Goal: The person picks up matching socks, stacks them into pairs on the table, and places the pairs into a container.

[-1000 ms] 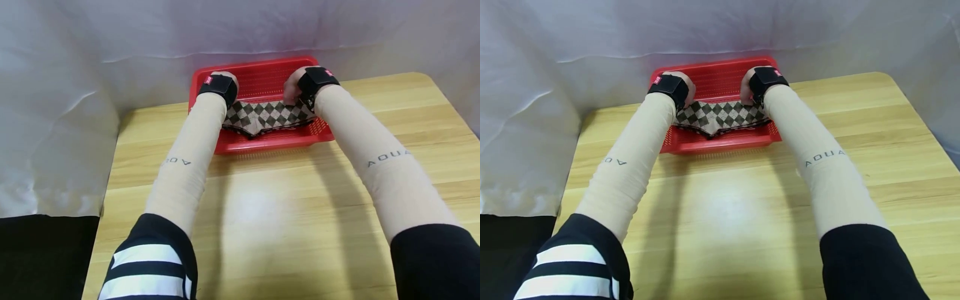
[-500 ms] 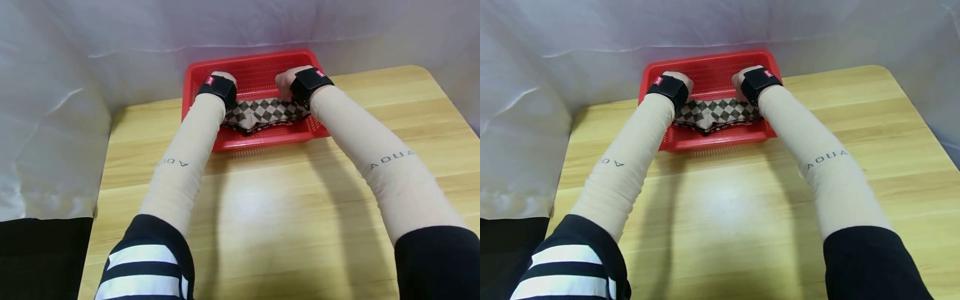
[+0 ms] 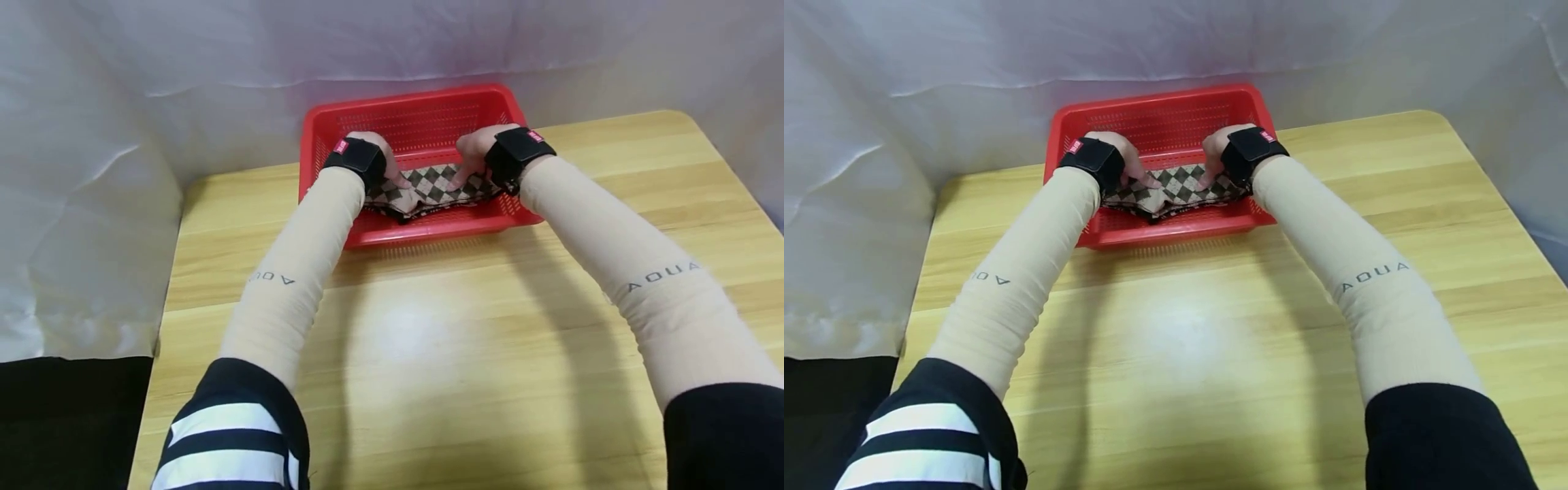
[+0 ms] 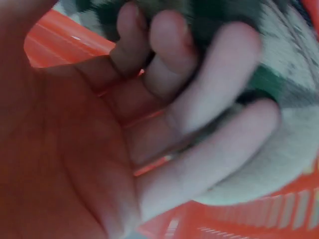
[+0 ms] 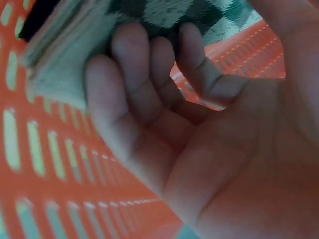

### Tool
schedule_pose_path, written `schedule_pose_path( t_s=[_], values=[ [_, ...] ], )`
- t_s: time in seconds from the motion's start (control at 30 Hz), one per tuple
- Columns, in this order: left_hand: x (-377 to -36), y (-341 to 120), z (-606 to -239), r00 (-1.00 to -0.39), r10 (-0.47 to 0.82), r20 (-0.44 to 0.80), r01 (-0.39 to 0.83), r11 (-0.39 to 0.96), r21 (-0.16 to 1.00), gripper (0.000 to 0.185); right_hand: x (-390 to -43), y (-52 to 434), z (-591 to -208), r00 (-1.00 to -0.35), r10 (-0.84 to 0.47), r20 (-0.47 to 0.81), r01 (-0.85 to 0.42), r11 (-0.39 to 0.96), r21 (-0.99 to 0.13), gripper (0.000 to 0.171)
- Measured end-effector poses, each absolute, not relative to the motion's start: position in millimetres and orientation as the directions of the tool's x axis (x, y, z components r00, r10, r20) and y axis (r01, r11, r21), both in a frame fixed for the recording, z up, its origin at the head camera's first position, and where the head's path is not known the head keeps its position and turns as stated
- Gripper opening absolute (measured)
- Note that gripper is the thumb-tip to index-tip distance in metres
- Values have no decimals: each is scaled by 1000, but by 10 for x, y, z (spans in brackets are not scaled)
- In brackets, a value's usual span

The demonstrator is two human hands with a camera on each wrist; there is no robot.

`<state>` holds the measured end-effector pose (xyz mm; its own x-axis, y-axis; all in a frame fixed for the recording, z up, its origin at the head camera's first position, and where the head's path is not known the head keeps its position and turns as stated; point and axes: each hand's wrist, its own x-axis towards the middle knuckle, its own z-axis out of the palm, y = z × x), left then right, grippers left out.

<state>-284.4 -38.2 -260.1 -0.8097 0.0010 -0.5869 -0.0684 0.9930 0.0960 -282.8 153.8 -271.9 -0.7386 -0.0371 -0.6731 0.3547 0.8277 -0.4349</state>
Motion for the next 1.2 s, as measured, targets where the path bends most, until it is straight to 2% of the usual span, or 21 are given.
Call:
schedule_pose_path(
  t_s=[0.1, 0.17, 0.23, 0.27, 0.33, 0.43, 0.53, 0.7, 0.8, 0.93, 1.07, 1.2],
  values=[
    [-2877, -412, -2649, -776, -56, -628, -112, 992, 50, 51, -2968, 1548, -2807, -700, -141, -700, 120, 943, -310, 51],
    [-2918, -413, -2649, -739, -78, -669, -113, 994, 9, 55, -3067, 1554, -2849, -670, -192, -717, -3, 967, -255, 49],
    [-2951, -403, -2632, -705, -75, -706, -62, 997, -44, 59, -3122, 1558, -2865, -652, -212, -728, -53, 970, -236, 48],
    [-2965, -401, -2625, -693, -67, -718, -36, 998, -59, 59, -3128, 1557, -2869, -653, -206, -729, -34, 969, -243, 47],
    [-2957, -421, -2627, -700, -13, -714, 32, 998, -50, 55, -3141, 1558, -2885, -654, -207, -728, -16, 965, -260, 48],
    [-2925, -461, -2650, -743, 94, -662, 144, 989, -22, 47, -3156, 1554, -2917, -650, -231, -724, -48, 963, -265, 44],
    [-2911, -475, -2657, -778, 208, -593, 273, 962, -21, 37, -3173, 1566, -2912, -632, -282, -722, -150, 958, -242, 44],
    [-2889, -465, -2496, -777, 325, -539, 377, 926, 16, 32, -3116, 1560, -2723, -642, -390, -660, -306, 920, -246, 40],
    [-2795, -475, -2324, -800, 397, -450, 415, 908, 64, 34, -3041, 1532, -2507, -679, -458, -573, -411, 885, -220, 36],
    [-2560, -478, -2142, -834, 490, -253, 463, 871, 164, 38, -2835, 1537, -2254, -743, -536, -402, -490, 844, -220, 37],
    [-2268, -477, -2096, -832, 546, -94, 510, 821, 255, 45, -2469, 1565, -2198, -798, -590, -128, -545, 795, -265, 26],
    [-2012, -527, -2213, -833, 553, 12, 533, 796, 285, 53, -2135, 1585, -2348, -799, -579, 160, -599, 746, -290, 22]
  ],
)
